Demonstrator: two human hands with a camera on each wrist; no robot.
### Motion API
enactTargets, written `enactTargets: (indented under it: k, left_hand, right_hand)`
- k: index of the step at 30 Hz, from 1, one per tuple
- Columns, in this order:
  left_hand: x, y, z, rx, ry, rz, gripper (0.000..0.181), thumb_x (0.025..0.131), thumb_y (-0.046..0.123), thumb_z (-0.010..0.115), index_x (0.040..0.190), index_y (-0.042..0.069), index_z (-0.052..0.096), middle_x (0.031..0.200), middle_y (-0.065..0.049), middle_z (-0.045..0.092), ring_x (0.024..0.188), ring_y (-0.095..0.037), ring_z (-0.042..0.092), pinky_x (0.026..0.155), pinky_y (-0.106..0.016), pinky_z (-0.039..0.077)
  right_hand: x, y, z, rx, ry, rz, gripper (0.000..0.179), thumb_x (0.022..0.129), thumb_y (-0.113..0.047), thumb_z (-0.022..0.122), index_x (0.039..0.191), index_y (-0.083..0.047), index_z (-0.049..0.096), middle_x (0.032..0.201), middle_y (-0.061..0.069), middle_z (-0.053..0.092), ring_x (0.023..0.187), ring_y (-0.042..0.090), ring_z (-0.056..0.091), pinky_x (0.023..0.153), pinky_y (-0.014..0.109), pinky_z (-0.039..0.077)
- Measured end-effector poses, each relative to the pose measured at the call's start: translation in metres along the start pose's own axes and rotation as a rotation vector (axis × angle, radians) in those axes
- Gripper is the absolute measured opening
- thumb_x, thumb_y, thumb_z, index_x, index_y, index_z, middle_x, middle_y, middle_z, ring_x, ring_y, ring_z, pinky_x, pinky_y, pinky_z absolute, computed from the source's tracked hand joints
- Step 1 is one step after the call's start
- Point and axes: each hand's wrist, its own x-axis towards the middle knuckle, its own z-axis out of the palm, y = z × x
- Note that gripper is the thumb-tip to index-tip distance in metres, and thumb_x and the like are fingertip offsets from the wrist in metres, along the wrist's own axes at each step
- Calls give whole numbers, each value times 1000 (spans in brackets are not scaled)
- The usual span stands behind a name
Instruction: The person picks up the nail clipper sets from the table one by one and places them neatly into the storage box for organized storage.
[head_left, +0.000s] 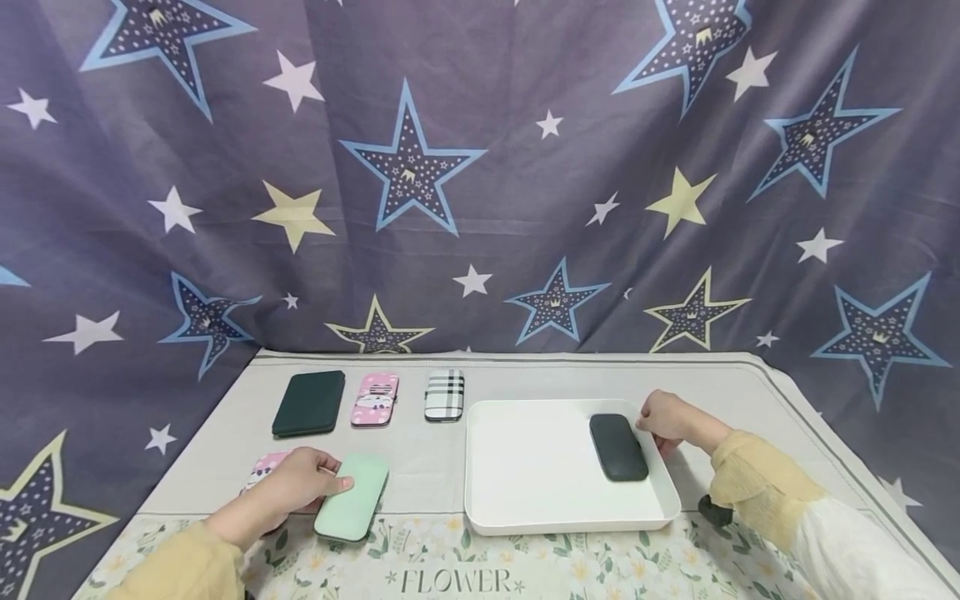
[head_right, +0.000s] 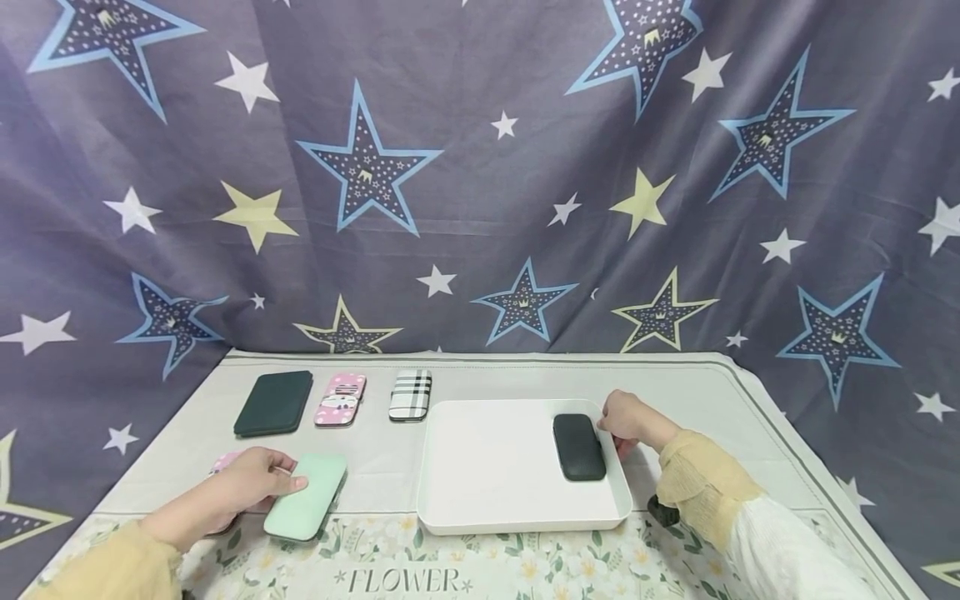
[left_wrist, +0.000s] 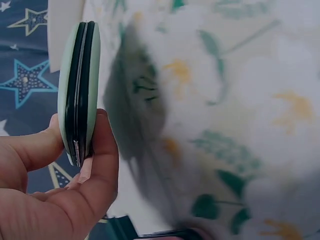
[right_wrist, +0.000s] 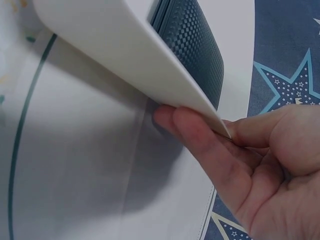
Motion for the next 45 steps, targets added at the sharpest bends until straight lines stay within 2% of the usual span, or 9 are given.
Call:
enactTargets:
  k: [10,17,29,33,36,39,41,43,45]
  left_hand:
    - [-4,33,-6,-52,-39,58,54,87,19,68,123,-16,47,106,-19,58,83,-18,60,72,-36,55]
    - [-8,62,-5,-104,-54,134,53,85,20,70,121,-14,50,97,-15,62,71,-16,61,67,-34,56]
    - [-1,117,-3,-139,-64,186,51,86,23,70,122,-7,52,112,-17,59,75,-15,63,72,-32,56]
    - [1,130,2,-133,-68,191,48,86,23,69,121,-5,53,101,-13,64,70,-15,64,62,-28,52]
    - [1,139,6,-113,-69,192,49,86,26,70,123,-2,54,95,-10,67,70,-15,66,51,-25,39]
    - [3,146,10,-122,-76,210,51,86,25,70,124,-3,53,99,-12,66,73,-17,68,58,-31,47]
    - [6,150,14,-147,-86,230,51,86,23,70,125,-5,52,107,-15,64,75,-18,67,70,-36,55]
    - [8,155,19,-176,-87,242,49,86,19,69,124,-7,53,111,-18,62,75,-19,67,78,-37,56]
    - [11,161,24,-192,-85,246,48,86,17,70,123,-8,53,112,-18,61,74,-18,66,72,-32,57]
  right_hand:
    - [-1,-2,0,40,-5,8,21,94,-6,51,98,11,63,63,11,61,53,17,63,53,29,56]
    - [-1,1,0,36,-8,17,23,94,-7,51,100,12,63,63,11,62,53,17,63,53,29,56]
    - [-3,-1,-1,40,-19,16,25,94,-6,51,105,15,60,65,12,63,54,17,64,54,29,57]
    - [-3,-2,-1,31,-18,17,25,94,-6,51,105,14,60,65,12,63,55,17,64,54,29,57]
    - [-3,-3,-1,23,-16,19,25,94,-6,52,105,14,61,65,11,63,55,17,64,54,29,57]
    - [-3,-2,-1,23,-16,16,25,94,-6,52,104,14,60,66,12,63,56,18,64,54,29,57]
    - [-2,-1,-2,29,-25,15,24,93,-6,52,103,14,60,66,13,64,56,19,65,54,29,57]
    - [0,1,-3,35,-38,13,24,93,-5,52,103,15,60,65,13,63,56,20,65,53,29,56]
    - [1,2,-3,44,-48,18,24,93,-5,51,103,15,60,65,14,63,57,21,65,53,29,57]
